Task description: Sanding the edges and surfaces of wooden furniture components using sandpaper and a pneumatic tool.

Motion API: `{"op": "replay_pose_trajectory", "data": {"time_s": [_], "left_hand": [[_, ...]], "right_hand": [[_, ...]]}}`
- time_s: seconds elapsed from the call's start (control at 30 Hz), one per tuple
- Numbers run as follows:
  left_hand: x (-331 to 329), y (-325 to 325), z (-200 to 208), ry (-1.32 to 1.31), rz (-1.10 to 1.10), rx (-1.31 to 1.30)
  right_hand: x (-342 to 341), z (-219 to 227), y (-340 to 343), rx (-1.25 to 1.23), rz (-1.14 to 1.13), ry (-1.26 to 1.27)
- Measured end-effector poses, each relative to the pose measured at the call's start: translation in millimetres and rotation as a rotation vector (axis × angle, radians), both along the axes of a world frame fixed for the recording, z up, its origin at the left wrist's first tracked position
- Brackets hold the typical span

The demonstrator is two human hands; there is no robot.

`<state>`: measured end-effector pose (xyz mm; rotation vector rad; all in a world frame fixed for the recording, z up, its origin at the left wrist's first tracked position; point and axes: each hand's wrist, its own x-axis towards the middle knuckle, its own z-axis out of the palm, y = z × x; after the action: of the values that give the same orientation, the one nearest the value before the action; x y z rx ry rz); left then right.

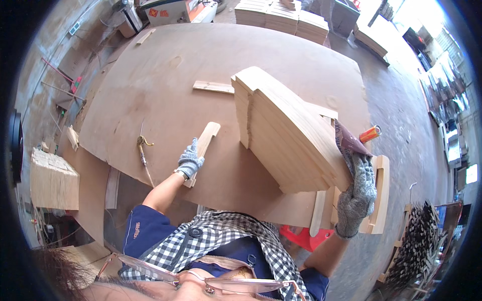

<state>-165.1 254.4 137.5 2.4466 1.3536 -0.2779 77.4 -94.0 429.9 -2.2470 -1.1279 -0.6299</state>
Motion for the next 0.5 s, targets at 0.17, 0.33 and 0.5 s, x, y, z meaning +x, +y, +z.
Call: {"op": "replay_pose_trajectory", "data": {"time_s": [0.17,0.33,0.5], "left_hand": [[29,-3,19,0.001,0.025,0.074],[99,-63,163,-0.911,-0.458,0.665],[175,-125,308,-1.07,-1.06,0.65]], "right_hand": [[3,9,-3,-0.03,-0.011,-0.02],[31,7,-21,0.083,0.031,0.084],[47,2,-33,0.216,0.124,0.181]]}}
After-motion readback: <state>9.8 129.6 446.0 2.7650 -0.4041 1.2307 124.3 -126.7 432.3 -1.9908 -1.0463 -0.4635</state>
